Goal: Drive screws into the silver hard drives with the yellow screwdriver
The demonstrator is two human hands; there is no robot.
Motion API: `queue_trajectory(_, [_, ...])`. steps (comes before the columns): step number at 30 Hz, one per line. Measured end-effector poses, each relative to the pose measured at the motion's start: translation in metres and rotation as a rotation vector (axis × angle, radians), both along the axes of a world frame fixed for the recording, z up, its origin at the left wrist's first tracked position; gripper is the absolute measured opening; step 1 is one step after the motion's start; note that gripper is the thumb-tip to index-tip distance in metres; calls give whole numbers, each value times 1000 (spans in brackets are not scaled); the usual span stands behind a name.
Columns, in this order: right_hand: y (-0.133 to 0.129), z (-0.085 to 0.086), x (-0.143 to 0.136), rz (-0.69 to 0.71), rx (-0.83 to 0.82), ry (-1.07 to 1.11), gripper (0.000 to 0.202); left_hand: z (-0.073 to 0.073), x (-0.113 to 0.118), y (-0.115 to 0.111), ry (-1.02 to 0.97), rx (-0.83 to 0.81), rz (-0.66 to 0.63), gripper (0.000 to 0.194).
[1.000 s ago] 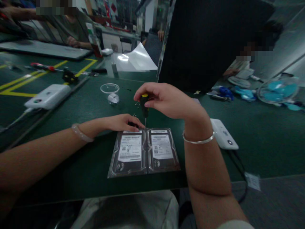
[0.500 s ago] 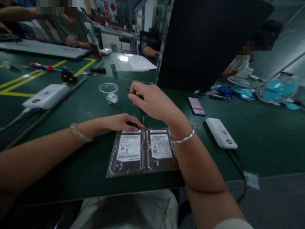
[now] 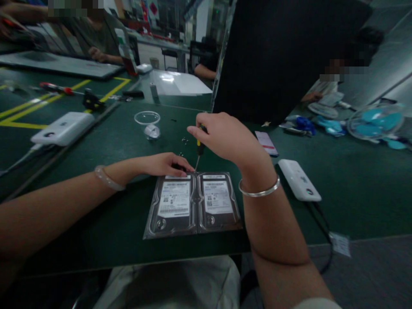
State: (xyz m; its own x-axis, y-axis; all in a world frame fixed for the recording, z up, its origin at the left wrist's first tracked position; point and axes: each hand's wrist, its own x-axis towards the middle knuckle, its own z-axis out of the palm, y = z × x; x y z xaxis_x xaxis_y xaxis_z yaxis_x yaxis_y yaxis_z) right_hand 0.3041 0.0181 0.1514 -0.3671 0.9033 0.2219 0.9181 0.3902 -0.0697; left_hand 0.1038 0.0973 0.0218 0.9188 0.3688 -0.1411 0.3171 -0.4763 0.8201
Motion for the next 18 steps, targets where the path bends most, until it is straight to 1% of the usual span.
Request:
queue_trajectory(2, [-2,3,2,46,-36,10,30,-1,0,1,-5,4,-8,43])
queue_trajectory(5, [-4,6,6,153,-55,21,23,-1,0,1,-3,11,-6,43])
queue_trajectory(8, [-6,10,12,255,-80,39,28,1,-1,0,15,8,0,43])
queue_trajectory(13, [-13,17,15,430,-224,81,33,4,-2,-2,28,22,5,42])
queue_trajectory(15, [-13,16,11,436,-253,86,28,5,-1,-2,32,25,14,41])
queue_trajectory(17, [-12,13,4,376,-237,94,22,5,-1,-3,32,23,16,40])
queue_trajectory(18, [-11,11,0,333,-212,102,23,5,-1,-3,30,20,17,40])
